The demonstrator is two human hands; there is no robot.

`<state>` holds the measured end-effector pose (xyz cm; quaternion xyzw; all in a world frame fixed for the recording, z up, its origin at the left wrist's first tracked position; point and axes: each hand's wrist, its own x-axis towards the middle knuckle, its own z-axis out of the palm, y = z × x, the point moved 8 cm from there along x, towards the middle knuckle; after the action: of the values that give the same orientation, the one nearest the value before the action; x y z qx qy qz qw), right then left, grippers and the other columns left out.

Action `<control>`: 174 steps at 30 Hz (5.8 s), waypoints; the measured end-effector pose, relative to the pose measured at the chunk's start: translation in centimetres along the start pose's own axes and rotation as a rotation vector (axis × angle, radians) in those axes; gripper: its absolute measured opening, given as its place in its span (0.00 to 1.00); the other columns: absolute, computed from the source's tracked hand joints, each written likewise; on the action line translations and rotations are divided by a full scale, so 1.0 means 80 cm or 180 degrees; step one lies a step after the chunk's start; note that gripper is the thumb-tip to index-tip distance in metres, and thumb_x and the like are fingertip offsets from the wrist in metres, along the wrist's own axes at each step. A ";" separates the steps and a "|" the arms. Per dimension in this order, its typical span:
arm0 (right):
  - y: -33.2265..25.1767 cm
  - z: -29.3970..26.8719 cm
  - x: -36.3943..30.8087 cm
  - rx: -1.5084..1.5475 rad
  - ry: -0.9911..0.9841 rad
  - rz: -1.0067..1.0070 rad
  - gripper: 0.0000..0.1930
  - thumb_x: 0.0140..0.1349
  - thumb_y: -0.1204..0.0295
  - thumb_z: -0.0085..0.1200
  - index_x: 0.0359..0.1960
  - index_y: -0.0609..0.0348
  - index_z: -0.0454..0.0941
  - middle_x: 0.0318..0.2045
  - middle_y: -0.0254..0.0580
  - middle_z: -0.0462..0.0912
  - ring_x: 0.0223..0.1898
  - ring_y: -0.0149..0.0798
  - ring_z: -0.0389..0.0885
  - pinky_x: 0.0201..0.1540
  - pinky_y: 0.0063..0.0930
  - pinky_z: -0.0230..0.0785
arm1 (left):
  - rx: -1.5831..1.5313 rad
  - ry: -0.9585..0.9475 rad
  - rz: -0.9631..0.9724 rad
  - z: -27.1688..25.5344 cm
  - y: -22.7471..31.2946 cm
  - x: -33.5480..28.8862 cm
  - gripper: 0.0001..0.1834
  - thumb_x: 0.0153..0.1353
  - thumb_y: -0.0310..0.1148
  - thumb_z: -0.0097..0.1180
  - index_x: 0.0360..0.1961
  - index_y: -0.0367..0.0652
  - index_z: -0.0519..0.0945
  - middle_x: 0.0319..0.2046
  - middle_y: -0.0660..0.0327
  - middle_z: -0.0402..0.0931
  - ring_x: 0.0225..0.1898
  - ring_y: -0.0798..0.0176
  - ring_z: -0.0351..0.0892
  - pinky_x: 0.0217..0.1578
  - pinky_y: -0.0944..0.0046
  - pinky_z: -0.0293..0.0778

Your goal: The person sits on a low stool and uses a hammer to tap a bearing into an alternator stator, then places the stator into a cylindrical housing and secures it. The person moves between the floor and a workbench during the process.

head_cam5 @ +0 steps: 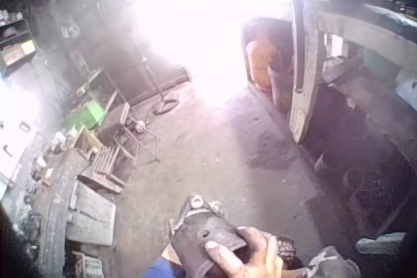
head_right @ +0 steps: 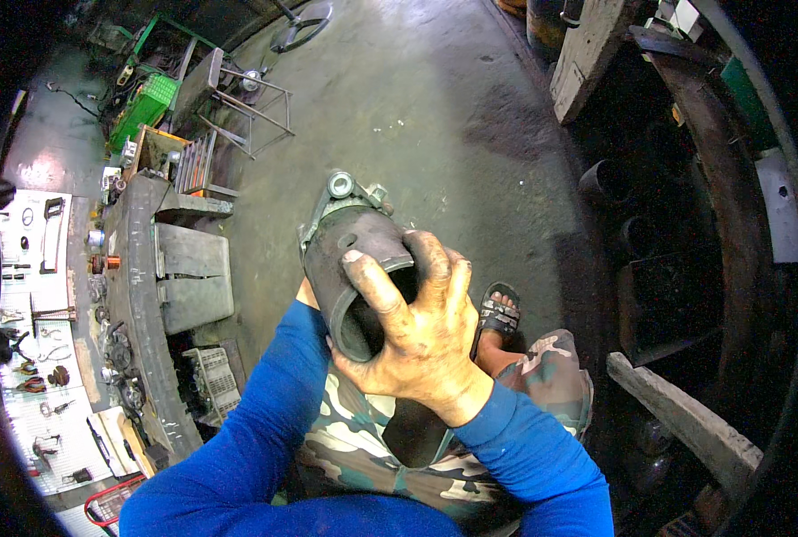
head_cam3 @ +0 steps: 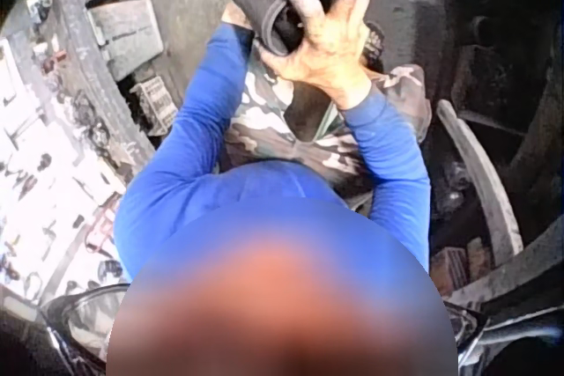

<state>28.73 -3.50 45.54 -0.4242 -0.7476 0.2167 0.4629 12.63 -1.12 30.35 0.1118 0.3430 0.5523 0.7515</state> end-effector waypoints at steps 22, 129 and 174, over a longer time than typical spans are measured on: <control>0.016 0.055 -0.069 0.0141 0.0343 -0.0826 0.45 0.37 0.46 0.76 0.63 0.23 0.69 0.63 0.57 0.63 0.60 0.65 0.69 0.58 0.63 0.69 | -0.0370 -0.1181 0.0069 -0.013 0.045 0.005 0.42 0.62 0.65 0.55 0.63 0.38 0.77 0.60 0.34 0.74 0.61 0.38 0.77 0.63 0.39 0.73; 0.191 0.197 -0.046 0.6449 -0.0567 0.4395 0.29 0.72 0.41 0.48 0.53 0.55 0.84 0.50 0.47 0.88 0.48 0.48 0.87 0.55 0.48 0.80 | -0.0296 0.0845 0.0451 -0.081 0.040 0.029 0.29 0.76 0.53 0.42 0.62 0.42 0.78 0.56 0.52 0.81 0.54 0.49 0.82 0.57 0.46 0.79; 0.176 -0.008 0.068 0.2736 0.0843 0.1601 0.12 0.69 0.63 0.65 0.35 0.59 0.81 0.32 0.32 0.81 0.35 0.26 0.75 0.51 0.29 0.74 | -0.0584 0.0458 0.0264 -0.049 0.032 0.037 0.33 0.74 0.62 0.32 0.67 0.58 0.76 0.64 0.59 0.78 0.62 0.43 0.78 0.57 0.30 0.76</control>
<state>34.26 8.71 38.52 -0.3862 -0.4008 0.5534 0.6197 8.63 1.65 27.73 0.0167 0.3392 0.6186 0.7085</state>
